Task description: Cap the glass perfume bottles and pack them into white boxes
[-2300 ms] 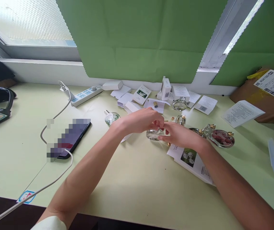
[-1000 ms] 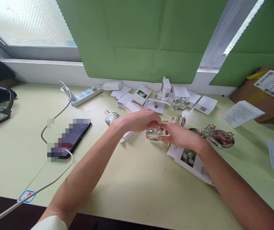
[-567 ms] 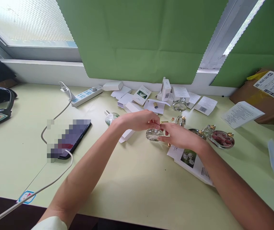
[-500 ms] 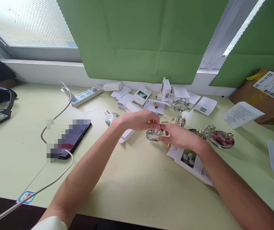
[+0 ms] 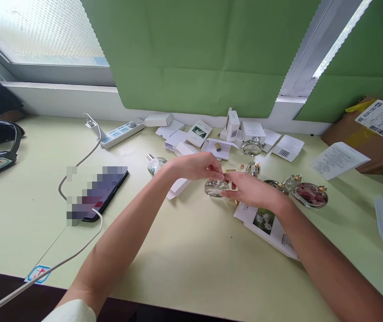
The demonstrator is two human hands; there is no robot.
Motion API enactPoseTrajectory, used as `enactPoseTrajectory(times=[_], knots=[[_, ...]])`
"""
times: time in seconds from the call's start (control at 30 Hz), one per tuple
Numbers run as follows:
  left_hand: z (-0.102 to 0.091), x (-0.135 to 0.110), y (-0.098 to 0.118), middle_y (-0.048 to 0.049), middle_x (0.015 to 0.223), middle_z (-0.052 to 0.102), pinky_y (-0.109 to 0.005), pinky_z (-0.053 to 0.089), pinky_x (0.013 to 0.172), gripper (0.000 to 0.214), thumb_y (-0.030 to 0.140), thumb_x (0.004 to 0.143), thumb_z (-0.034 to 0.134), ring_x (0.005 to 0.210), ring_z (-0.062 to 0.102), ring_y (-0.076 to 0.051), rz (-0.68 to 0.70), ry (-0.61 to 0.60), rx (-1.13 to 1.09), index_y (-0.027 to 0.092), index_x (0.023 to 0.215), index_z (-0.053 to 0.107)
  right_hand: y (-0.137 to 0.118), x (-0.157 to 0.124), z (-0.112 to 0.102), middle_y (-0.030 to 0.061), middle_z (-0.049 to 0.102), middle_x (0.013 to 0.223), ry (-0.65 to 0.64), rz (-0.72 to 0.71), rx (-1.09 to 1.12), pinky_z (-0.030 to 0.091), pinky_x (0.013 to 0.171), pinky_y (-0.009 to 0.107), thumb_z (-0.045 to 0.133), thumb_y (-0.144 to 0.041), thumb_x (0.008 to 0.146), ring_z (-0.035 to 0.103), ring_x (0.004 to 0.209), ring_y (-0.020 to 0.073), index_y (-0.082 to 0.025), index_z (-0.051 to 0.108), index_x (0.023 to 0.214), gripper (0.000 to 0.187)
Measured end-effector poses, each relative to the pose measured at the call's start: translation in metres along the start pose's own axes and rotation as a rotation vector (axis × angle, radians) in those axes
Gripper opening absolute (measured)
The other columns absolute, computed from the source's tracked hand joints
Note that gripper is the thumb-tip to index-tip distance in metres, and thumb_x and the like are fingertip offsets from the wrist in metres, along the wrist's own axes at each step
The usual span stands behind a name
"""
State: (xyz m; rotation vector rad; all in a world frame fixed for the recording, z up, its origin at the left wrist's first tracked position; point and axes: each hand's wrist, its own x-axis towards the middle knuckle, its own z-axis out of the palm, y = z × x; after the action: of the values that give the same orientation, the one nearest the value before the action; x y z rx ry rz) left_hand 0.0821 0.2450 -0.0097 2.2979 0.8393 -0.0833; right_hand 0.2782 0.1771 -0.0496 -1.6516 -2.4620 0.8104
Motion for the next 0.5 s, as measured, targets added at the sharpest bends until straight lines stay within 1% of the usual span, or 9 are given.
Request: enactPoseTrajectory(times=[0.27, 0.5], knots=[[0.0015, 0.0011, 0.0007, -0.0025, 0.094, 0.071, -0.024, 0.033, 0.058, 0.031, 0.045, 0.086, 0.056, 0.075, 0.057, -0.012, -0.023, 0.019, -0.021, 0.021, 0.093, 0.074, -0.0009, -0.0006, -0.0005, 0.0082, 0.064, 0.098, 0.006, 0.003, 0.0, 0.04, 0.067, 0.029, 0.053, -0.04, 0.09, 0.06, 0.088, 0.0223, -0.02, 0.053, 0.094, 0.02], [0.0037, 0.0015, 0.0009, -0.0028, 0.091, 0.071, -0.025, 0.035, 0.059, 0.029, 0.044, 0.086, 0.057, 0.078, 0.06, -0.014, -0.042, 0.027, -0.055, 0.02, 0.089, 0.074, -0.002, -0.0014, -0.0003, 0.0075, 0.064, 0.097, 0.013, 0.003, -0.005, 0.04, 0.066, 0.029, 0.053, -0.04, 0.09, 0.061, 0.088, 0.0227, -0.021, 0.052, 0.092, 0.02]])
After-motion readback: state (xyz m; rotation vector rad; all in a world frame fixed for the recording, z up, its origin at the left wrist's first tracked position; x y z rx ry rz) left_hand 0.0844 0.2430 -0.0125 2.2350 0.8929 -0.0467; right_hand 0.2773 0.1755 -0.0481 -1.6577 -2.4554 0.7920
